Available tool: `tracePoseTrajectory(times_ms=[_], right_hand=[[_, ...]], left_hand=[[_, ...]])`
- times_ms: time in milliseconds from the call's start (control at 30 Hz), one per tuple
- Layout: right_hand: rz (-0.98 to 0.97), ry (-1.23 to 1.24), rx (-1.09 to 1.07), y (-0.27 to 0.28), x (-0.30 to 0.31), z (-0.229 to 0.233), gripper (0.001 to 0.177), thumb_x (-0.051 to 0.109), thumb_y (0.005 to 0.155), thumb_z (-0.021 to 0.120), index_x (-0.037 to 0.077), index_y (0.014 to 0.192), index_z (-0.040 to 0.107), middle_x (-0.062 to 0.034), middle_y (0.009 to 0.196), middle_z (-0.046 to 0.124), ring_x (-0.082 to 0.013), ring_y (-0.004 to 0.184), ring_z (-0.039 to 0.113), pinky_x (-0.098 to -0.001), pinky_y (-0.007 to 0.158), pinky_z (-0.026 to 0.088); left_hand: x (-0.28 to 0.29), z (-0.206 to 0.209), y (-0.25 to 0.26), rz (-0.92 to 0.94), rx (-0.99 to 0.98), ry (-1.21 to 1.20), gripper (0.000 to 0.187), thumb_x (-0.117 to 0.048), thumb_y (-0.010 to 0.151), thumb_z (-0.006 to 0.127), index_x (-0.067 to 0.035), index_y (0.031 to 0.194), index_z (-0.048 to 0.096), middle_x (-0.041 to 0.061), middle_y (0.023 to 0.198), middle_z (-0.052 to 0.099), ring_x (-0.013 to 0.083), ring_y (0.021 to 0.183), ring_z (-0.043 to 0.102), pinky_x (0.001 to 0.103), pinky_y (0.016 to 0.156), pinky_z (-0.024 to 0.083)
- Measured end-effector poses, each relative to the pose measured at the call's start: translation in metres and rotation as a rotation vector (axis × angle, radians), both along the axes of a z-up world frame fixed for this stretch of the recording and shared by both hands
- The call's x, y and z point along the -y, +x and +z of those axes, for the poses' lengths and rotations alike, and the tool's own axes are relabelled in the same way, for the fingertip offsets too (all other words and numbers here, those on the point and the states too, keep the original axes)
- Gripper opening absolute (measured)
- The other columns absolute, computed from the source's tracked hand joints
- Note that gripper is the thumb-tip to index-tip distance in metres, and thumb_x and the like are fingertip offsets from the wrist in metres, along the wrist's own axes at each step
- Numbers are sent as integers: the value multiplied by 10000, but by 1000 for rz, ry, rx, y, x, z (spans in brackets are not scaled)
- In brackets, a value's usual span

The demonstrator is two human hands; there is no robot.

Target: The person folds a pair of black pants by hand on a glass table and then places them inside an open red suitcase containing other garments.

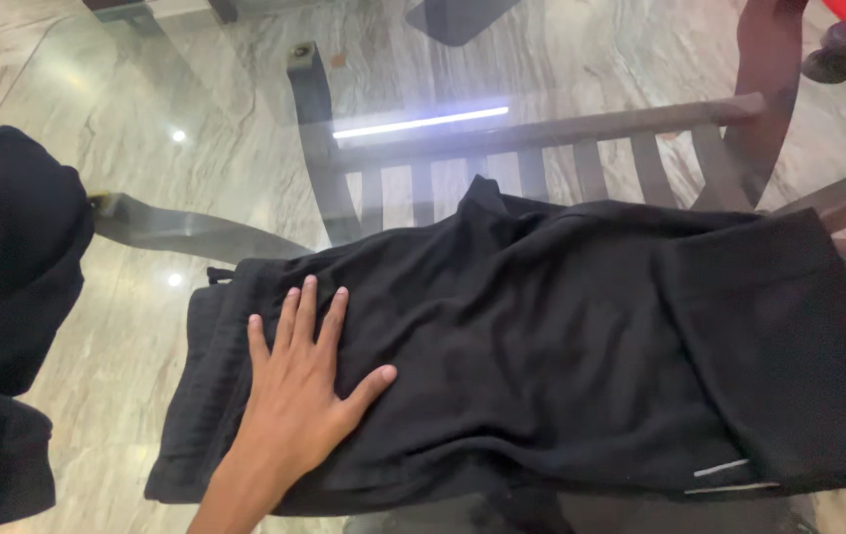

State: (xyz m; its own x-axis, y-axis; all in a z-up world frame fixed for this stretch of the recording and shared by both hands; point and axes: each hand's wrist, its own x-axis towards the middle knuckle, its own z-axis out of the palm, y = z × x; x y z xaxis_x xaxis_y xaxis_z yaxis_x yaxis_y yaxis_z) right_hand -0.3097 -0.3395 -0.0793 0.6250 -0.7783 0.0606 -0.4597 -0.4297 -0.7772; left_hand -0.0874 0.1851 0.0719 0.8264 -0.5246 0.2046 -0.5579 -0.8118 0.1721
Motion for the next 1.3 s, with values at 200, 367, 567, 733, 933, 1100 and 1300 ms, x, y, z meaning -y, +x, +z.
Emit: tracePoseTrajectory(times_ms=[200, 367, 567, 733, 933, 1100, 1300], right_hand=[[-41, 148, 27, -13, -2, -8, 549, 363, 905, 699, 4, 1284, 528, -193, 1212, 532, -287, 1102, 490, -441, 971, 394], [9, 137, 133, 3, -12, 17, 463, 303, 889, 754, -5, 1181, 567, -175, 1076, 565, -249, 967, 517, -408, 883, 420], [290, -33, 229, 21, -63, 104, 372, 232, 870, 821, -15, 1057, 614, -153, 914, 605, -204, 804, 551, -369, 777, 452], [495, -202, 76, 73, -164, 189, 323, 192, 813, 860, -15, 947, 652, -125, 775, 614, -195, 666, 559, -346, 658, 479], [636, -224, -101, 113, -250, 231, 293, 236, 701, 844, 47, 843, 671, -103, 645, 643, -203, 580, 633, -350, 572, 499], [769, -116, -153, 123, -275, 223, 311, 281, 717, 837, 69, 898, 697, -98, 638, 662, -243, 560, 648, -370, 546, 506], [664, -93, -46, 119, -260, 210, 277, 299, 837, 748, 69, 990, 724, -89, 865, 716, -277, 723, 697, -388, 667, 549]], left_hand=[[58, 38, -28, -433, -218, -363, 686, -488, 978, 623, -25, 1471, 506, 211, 1632, 396, 390, 1542, 369, 464, 1236, 327], [151, 10, -46, -783, -755, -607, 832, -647, 1039, 452, 28, 1524, 408, 269, 1643, 317, 425, 1511, 327, 490, 1190, 293], [280, -31, -15, -330, -1727, -1127, 958, -748, 899, 463, -6, 1503, 432, 190, 1458, 489, 307, 1182, 528, 411, 993, 450], [273, -23, 10, -148, -1973, -1294, 963, -828, 894, 396, -42, 1442, 497, 175, 1439, 509, 298, 1127, 524, 408, 957, 433], [210, -24, 39, -309, -2061, -1669, 677, -605, 1009, 596, 23, 1256, 650, 170, 1196, 696, 302, 1072, 674, 448, 1017, 529], [186, -32, 70, -25, -1826, -1334, 453, -360, 896, 749, 15, 1145, 697, 151, 1122, 743, 254, 961, 720, 388, 905, 578], [174, -29, 68, 16, -718, -1090, 414, -148, 767, 795, -31, 1146, 674, 149, 1118, 734, 293, 1067, 701, 374, 931, 549]])
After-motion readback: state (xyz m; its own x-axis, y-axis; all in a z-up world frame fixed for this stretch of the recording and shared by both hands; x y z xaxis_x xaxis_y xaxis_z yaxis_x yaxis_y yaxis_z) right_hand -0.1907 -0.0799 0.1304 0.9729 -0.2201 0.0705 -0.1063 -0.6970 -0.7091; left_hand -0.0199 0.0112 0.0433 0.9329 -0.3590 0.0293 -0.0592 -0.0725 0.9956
